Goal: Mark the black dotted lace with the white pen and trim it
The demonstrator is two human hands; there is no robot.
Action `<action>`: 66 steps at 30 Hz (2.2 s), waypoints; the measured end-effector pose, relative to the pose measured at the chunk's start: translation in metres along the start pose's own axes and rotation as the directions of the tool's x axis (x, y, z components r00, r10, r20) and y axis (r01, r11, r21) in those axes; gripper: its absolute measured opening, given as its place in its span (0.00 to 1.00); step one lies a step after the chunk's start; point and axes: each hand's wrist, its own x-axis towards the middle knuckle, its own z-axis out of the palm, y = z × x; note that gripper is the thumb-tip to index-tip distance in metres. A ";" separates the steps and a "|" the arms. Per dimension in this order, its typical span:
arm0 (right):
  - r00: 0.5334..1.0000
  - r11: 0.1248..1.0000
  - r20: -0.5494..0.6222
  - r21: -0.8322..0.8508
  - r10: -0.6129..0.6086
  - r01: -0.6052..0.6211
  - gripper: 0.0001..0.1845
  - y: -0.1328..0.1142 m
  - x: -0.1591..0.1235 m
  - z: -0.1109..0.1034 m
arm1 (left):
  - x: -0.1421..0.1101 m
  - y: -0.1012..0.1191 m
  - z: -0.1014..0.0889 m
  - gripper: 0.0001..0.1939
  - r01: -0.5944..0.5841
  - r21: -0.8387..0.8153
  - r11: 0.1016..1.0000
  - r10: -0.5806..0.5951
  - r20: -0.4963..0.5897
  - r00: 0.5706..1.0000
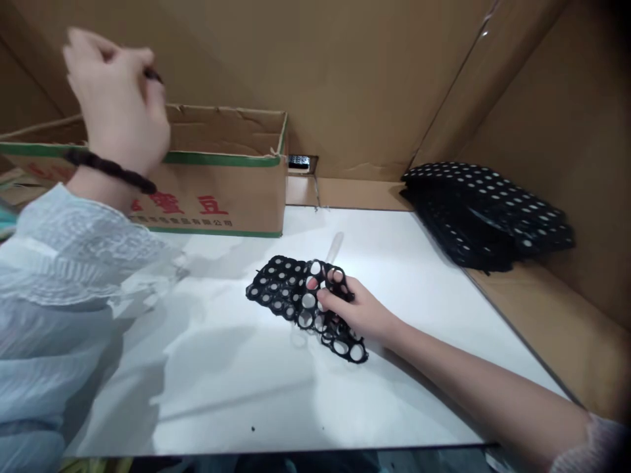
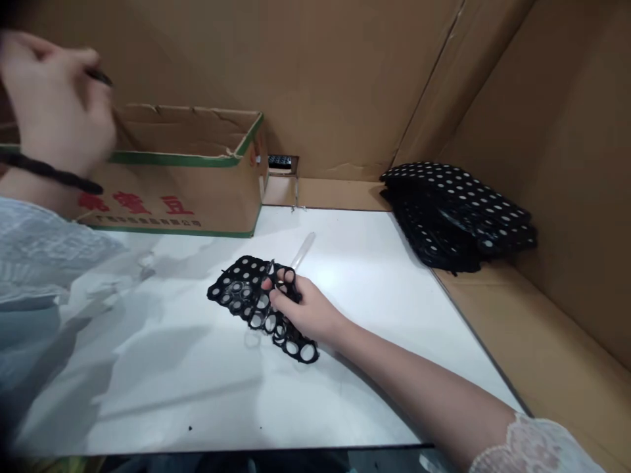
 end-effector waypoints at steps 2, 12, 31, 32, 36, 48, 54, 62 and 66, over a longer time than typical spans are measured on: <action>0.999 0.998 -0.008 -0.035 -0.054 0.054 0.10 -0.001 -0.001 -0.001 | 0.004 -0.004 -0.002 0.26 0.064 -0.061 0.996 -0.065 -0.007 0.998; 0.982 0.983 -0.055 -0.036 -0.179 0.177 0.15 0.003 -0.008 0.002 | -0.105 0.089 -0.006 0.23 -0.362 -0.735 0.574 0.794 0.389 0.468; 0.832 0.413 0.007 -0.866 -0.555 0.283 0.26 -0.027 0.002 -0.019 | -0.106 0.056 -0.003 0.08 -0.301 -0.707 0.640 0.768 0.582 0.267; 0.842 0.430 0.080 -0.832 -0.533 0.351 0.27 -0.029 0.005 -0.013 | -0.106 0.056 -0.002 0.09 -0.300 -0.725 0.620 0.784 0.558 0.272; 0.913 0.680 0.264 -0.609 -0.310 0.407 0.14 -0.030 0.022 0.006 | -0.110 0.058 0.003 0.09 -0.286 -0.726 0.625 0.772 0.523 0.361; 0.977 0.977 0.117 -0.094 -0.180 0.191 0.10 -0.009 0.034 0.024 | -0.141 0.076 0.014 0.13 0.168 -0.795 0.583 0.539 0.533 0.652; 0.993 0.979 0.116 -0.196 -0.034 0.056 0.14 -0.003 0.035 0.023 | -0.134 0.063 0.025 0.08 0.433 -0.723 0.538 0.500 0.688 0.526; 0.984 0.990 0.171 -0.128 -0.042 0.065 0.15 -0.002 0.040 0.020 | -0.137 0.065 0.020 0.08 0.014 -0.575 0.818 0.305 0.454 0.837; 0.983 0.993 0.185 -0.109 -0.021 0.041 0.15 0.000 0.037 0.019 | -0.131 0.064 0.016 0.08 0.123 -0.518 0.846 0.121 0.412 0.903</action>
